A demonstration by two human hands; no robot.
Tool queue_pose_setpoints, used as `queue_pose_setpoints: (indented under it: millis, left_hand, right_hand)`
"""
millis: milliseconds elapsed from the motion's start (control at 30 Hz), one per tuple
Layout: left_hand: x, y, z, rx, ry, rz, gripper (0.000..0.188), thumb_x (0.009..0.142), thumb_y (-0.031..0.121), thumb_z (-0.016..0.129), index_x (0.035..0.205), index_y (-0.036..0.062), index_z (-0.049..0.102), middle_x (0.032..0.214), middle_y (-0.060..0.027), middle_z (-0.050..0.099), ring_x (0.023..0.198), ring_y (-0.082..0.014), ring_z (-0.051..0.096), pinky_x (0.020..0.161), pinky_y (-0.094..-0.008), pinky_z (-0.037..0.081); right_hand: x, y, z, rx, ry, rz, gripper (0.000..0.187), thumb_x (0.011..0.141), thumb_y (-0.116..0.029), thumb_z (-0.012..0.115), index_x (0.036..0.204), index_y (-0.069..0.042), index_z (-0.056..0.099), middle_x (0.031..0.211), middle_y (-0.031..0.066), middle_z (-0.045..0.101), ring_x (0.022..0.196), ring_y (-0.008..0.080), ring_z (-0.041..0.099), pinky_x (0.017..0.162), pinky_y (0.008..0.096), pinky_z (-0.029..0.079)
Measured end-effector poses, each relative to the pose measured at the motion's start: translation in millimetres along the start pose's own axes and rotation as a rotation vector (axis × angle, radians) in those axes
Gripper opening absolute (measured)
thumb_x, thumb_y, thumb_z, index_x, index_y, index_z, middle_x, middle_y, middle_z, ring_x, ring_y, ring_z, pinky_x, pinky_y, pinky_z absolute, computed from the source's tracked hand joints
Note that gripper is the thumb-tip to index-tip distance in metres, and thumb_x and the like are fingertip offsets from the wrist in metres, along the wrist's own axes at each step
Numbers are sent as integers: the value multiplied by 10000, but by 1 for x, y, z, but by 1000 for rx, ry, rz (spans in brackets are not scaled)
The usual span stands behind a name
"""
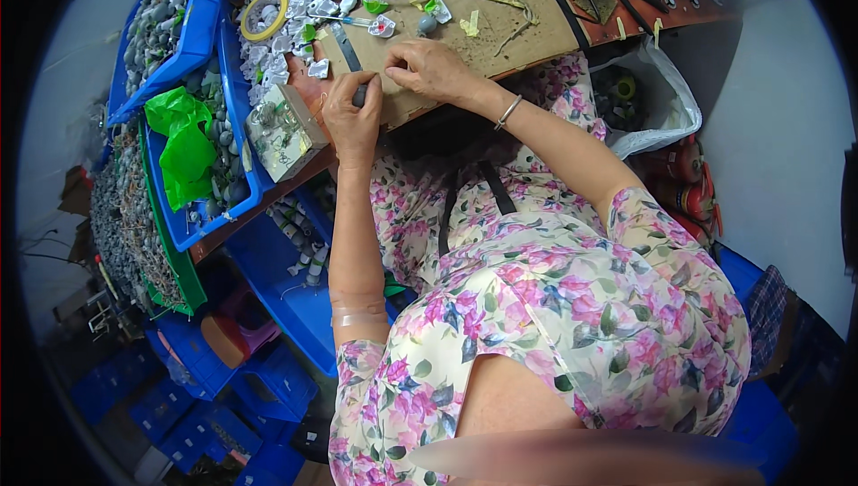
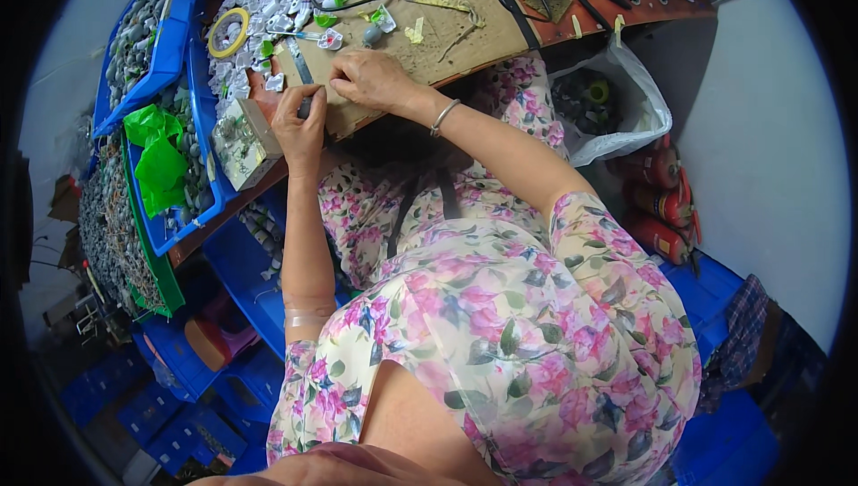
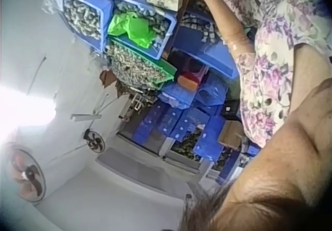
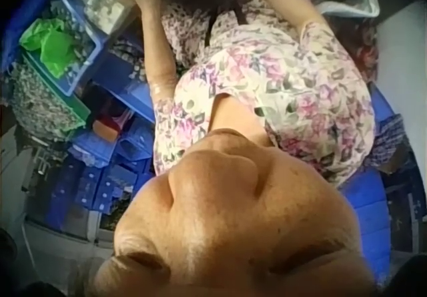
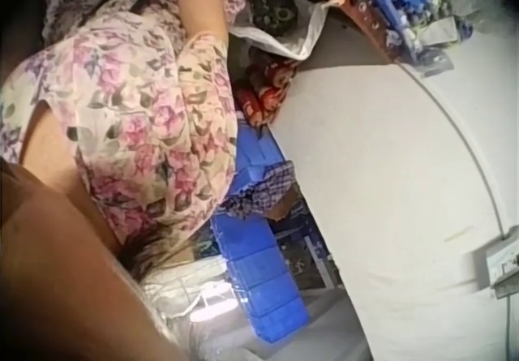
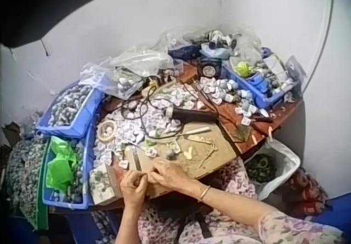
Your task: Soldering small electronic components onto a circuit board at a cluttered workbench.
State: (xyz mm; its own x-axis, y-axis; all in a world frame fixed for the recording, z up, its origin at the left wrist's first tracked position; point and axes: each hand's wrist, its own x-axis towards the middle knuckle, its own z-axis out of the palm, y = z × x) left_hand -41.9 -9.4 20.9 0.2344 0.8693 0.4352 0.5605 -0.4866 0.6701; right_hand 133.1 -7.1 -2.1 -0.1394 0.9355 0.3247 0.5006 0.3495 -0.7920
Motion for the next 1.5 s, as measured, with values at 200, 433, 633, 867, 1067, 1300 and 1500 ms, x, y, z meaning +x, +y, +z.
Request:
queue_pose_setpoints:
  millis: [200, 433, 633, 867, 1067, 1300, 1500]
  left_hand:
    - [1, 5, 5, 53, -36, 78, 61, 857, 68, 681, 873, 22, 644, 854, -122, 634, 838, -323, 618, 763, -407, 475]
    - [9, 7, 15, 32, -145, 197, 77, 839, 34, 682, 893, 23, 628, 888, -125, 624, 873, -328, 602, 779, -417, 465]
    - [9, 11, 12, 61, -168, 199, 78, 840, 18, 680, 885, 23, 616, 891, -123, 606, 881, -325, 583, 781, -414, 456]
    - [2, 15, 5, 103, -226, 141, 63, 857, 30, 686, 887, 15, 633, 895, -126, 604, 871, -308, 604, 784, -388, 479]
    - [0, 19, 13, 124, -126, 95, 68, 862, 41, 693, 879, 13, 634, 900, -126, 629, 878, -306, 619, 792, -382, 482]
    - [-3, 27, 19, 173, -97, 132, 104, 821, 16, 707, 885, 47, 631, 897, -97, 646, 850, -314, 597, 748, -403, 471]
    - [-23, 28, 18, 246, -86, 126, 106, 817, 14, 714, 894, 49, 650, 929, -70, 693, 870, -277, 630, 774, -372, 489]
  right_hand:
    - [-5, 0, -13, -99, 23, -99, 176, 882, -224, 646, 908, -50, 657, 903, 136, 669, 916, 338, 639, 808, 449, 505]
    - [-5, 3, -42, -171, -112, -96, 166, 876, -226, 654, 904, -63, 662, 883, 127, 661, 929, 327, 642, 811, 438, 509]
    - [68, 68, -121, -372, 229, -386, 197, 908, -232, 627, 992, -64, 685, 942, 134, 689, 918, 334, 654, 818, 437, 511]
    - [161, 147, -205, -930, 420, -191, 192, 864, -72, 537, 1029, -10, 614, 972, 256, 631, 968, 422, 623, 861, 484, 515]
    - [192, 183, -226, -996, 129, -4, 185, 902, -171, 542, 1014, -64, 644, 982, 252, 653, 947, 419, 635, 795, 512, 508]
    - [189, 163, -262, -720, 159, -3, 199, 857, -223, 575, 980, -118, 691, 982, 237, 674, 925, 407, 649, 770, 501, 511]
    - [132, 73, -297, 494, 104, 176, 311, 937, -153, 595, 1217, -23, 633, 1032, 23, 667, 865, 107, 614, 752, 246, 490]
